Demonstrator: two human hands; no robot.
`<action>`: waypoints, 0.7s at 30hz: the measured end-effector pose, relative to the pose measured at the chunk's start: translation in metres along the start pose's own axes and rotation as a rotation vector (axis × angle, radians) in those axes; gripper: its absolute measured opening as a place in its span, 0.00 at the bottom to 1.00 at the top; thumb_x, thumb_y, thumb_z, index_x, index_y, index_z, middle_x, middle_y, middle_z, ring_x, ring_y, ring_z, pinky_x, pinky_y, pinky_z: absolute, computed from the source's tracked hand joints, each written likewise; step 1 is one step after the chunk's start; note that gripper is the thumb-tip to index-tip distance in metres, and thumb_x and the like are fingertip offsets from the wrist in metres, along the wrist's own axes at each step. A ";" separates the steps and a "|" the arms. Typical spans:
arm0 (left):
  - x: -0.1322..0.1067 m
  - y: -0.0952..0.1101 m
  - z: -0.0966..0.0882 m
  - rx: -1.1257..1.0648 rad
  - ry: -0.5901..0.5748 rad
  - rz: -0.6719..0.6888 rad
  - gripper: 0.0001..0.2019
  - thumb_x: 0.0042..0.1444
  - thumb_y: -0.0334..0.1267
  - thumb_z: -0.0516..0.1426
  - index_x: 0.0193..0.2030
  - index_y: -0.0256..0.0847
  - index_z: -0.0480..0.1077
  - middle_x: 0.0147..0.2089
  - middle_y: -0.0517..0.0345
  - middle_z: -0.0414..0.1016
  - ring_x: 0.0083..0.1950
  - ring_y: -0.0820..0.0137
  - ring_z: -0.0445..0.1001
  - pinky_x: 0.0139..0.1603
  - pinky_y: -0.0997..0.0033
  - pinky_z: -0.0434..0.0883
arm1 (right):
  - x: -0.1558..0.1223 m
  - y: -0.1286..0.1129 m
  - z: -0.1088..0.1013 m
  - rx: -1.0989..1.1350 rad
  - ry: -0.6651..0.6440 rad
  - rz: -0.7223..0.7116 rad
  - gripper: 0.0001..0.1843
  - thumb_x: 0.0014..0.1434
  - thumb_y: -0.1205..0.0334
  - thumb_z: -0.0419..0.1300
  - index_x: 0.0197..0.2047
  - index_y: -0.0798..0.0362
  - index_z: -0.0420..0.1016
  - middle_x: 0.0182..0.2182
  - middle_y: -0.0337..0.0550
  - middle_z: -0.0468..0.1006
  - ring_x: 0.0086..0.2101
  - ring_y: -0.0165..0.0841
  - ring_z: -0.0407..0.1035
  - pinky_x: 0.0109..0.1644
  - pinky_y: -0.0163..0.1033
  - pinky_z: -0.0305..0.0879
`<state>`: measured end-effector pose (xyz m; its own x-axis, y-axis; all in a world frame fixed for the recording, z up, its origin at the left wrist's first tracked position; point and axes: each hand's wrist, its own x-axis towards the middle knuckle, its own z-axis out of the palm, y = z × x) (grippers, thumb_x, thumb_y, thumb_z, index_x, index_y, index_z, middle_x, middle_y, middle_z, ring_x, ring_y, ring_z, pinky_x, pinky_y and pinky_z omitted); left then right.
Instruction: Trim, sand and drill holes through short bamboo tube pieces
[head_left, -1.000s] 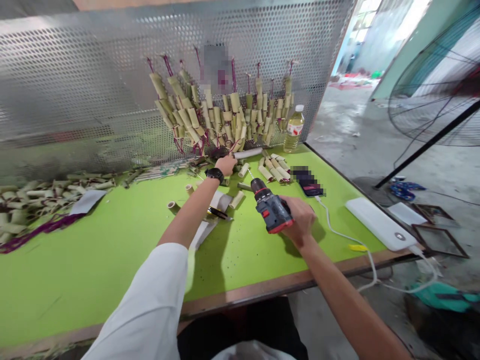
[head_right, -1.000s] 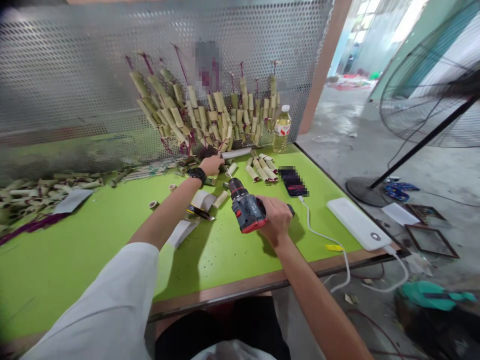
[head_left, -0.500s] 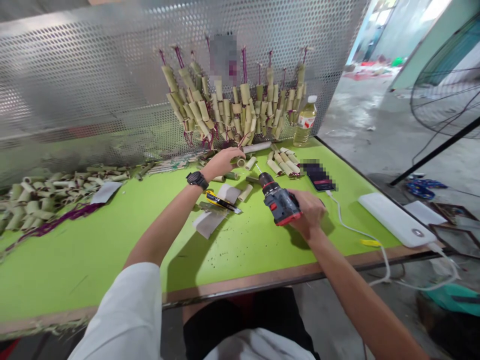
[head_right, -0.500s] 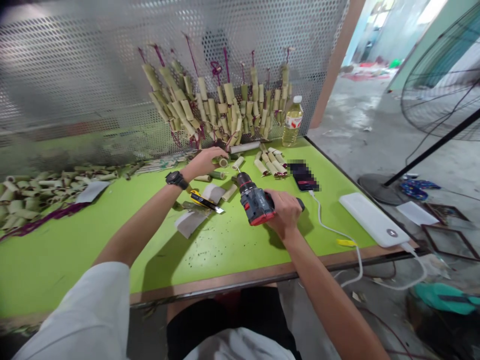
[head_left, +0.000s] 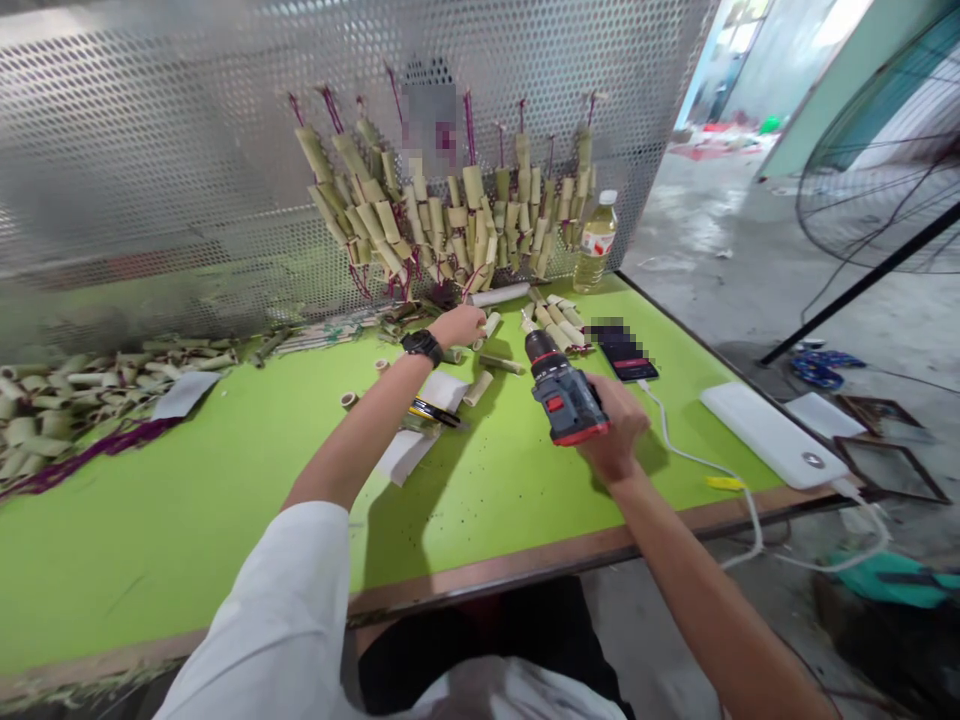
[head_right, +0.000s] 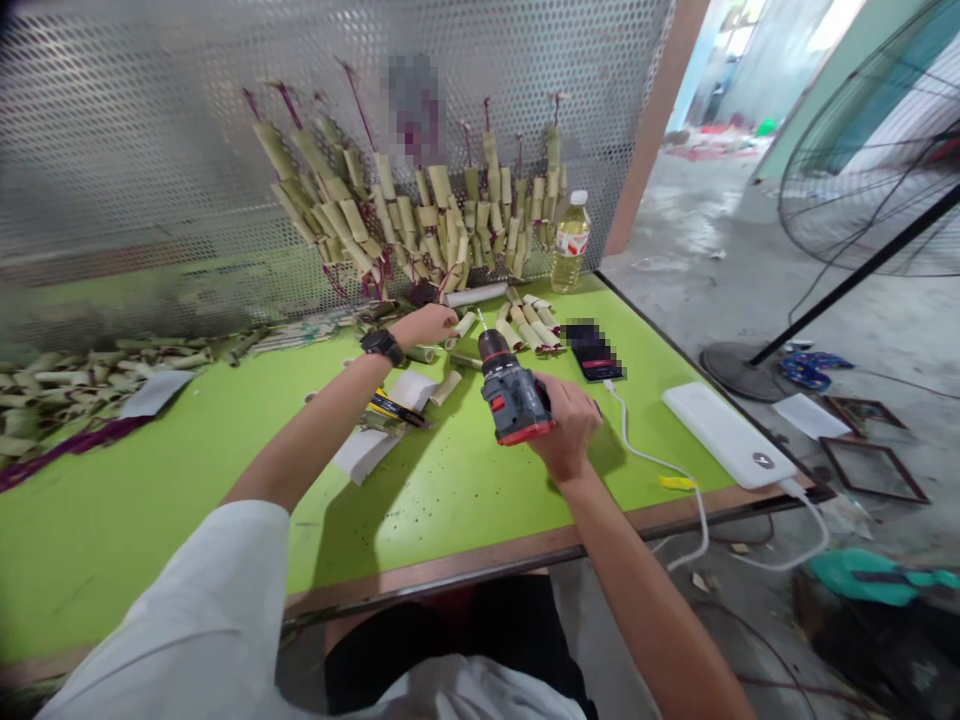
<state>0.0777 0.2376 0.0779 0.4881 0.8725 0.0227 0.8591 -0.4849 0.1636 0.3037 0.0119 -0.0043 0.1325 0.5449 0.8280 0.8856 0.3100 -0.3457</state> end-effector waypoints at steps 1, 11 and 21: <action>-0.004 0.005 -0.001 0.017 -0.016 -0.003 0.06 0.63 0.37 0.64 0.43 0.41 0.83 0.46 0.48 0.86 0.49 0.61 0.80 0.53 0.65 0.75 | -0.001 0.000 0.001 -0.001 -0.011 0.000 0.11 0.63 0.61 0.60 0.45 0.52 0.83 0.34 0.47 0.86 0.32 0.39 0.77 0.37 0.40 0.63; -0.132 0.047 0.020 0.126 -0.178 -0.072 0.14 0.69 0.44 0.59 0.42 0.35 0.80 0.40 0.39 0.82 0.44 0.52 0.82 0.45 0.59 0.76 | -0.005 0.002 0.006 -0.026 -0.072 0.033 0.16 0.60 0.55 0.62 0.48 0.51 0.84 0.37 0.49 0.88 0.36 0.43 0.79 0.41 0.43 0.65; -0.180 0.053 0.051 -0.049 0.024 0.141 0.19 0.71 0.50 0.59 0.60 0.38 0.76 0.60 0.39 0.79 0.61 0.49 0.77 0.59 0.51 0.75 | -0.001 -0.001 0.006 -0.080 -0.175 0.046 0.18 0.60 0.52 0.62 0.47 0.51 0.85 0.37 0.50 0.88 0.37 0.43 0.78 0.41 0.42 0.64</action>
<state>0.0430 0.0522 0.0324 0.5988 0.7976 0.0723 0.7738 -0.5995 0.2046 0.3001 0.0161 -0.0074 0.1000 0.6866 0.7201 0.9139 0.2229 -0.3394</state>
